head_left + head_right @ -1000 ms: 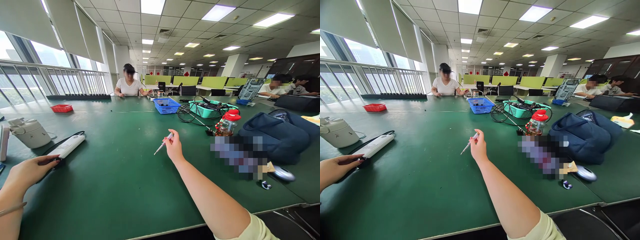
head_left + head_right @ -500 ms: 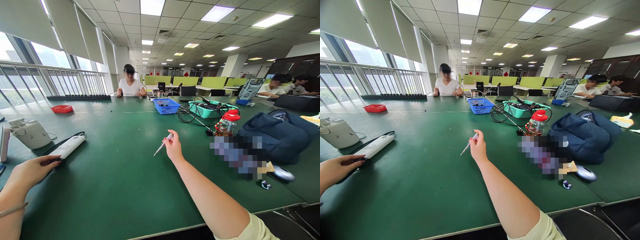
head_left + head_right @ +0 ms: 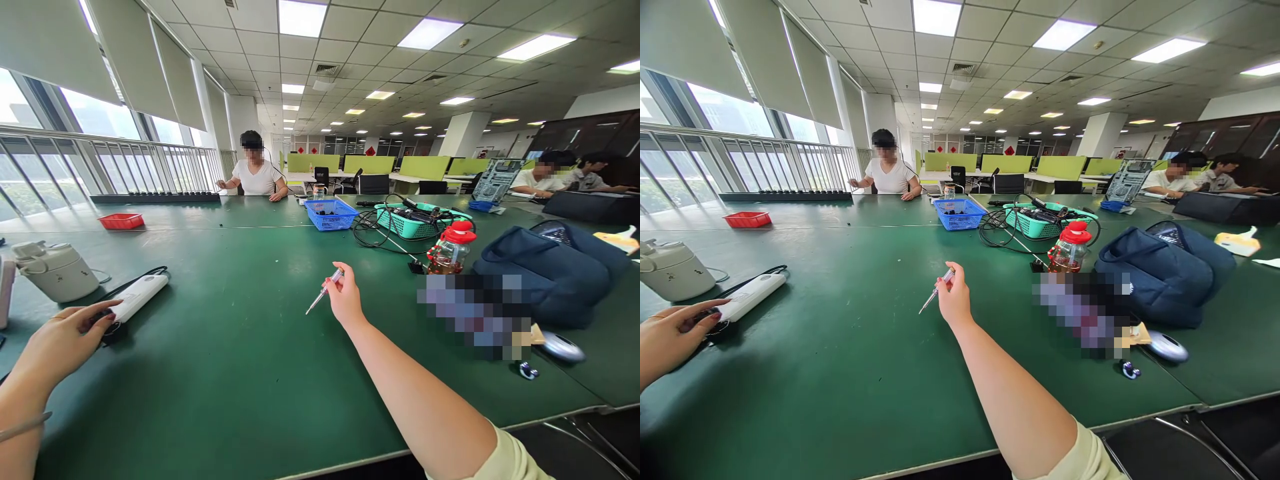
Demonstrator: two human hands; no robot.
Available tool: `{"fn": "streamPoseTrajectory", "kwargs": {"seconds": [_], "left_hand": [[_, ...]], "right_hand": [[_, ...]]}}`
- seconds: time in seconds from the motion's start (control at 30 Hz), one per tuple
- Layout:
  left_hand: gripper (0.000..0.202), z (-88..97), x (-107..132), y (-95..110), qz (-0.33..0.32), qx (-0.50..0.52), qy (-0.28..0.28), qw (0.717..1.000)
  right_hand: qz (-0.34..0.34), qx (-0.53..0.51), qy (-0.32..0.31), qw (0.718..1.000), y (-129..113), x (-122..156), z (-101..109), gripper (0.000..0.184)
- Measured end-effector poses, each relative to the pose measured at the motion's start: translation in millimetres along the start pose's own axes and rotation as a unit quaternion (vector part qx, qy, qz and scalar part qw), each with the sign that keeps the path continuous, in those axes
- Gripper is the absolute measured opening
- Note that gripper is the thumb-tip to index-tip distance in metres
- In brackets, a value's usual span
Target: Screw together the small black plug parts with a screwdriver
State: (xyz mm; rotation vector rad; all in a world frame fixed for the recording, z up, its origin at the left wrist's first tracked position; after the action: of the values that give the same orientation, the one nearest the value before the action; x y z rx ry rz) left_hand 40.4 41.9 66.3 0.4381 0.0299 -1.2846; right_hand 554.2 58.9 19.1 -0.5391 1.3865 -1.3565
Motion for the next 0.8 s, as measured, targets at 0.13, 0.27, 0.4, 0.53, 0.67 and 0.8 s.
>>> {"fn": "streamPoseTrajectory", "kwargs": {"seconds": [0.13, 0.27, 0.4, 0.53, 0.67, 0.8], "left_hand": [[0.056, 3.9, 0, 3, 0.018, 0.000, 0.020, 1.000], [0.054, 2.9, -2, -5, 0.060, 0.012, 0.012, 0.998], [0.054, 1.3, -3, -6, 0.041, 0.020, 0.015, 0.999], [0.055, -1.3, -4, -7, 0.018, 0.032, 0.017, 0.999], [0.054, -4.1, -7, -14, 0.041, 0.009, 0.000, 0.999], [0.066, -6.8, -8, -16, 0.081, -0.009, -0.029, 0.996]], "right_hand": [[-0.003, 0.004, -0.003, 1.000, -1, 1, 0, 0.040], [0.000, 0.000, -0.006, 1.000, 0, 0, 0, 0.040], [0.004, 0.004, -0.004, 1.000, 2, 0, 0, 0.039], [0.004, 0.008, -0.004, 1.000, 1, 0, 0, 0.039], [0.004, 0.009, -0.003, 1.000, 0, 1, 0, 0.039], [0.005, 0.006, -0.001, 1.000, 1, 1, 0, 0.039]]}}
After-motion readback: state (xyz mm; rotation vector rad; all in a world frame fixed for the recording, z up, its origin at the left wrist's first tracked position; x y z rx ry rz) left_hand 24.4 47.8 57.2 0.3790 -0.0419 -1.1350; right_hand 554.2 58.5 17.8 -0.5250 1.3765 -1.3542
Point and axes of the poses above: each hand's wrist, its own x-axis away from the middle knuckle, its own z-axis out of the back of the hand, y = z × x, the point moved 4 cm from there along -x, towards the middle knuckle, and after that the axes turned 11 degrees about x, right-handed, at the moved point
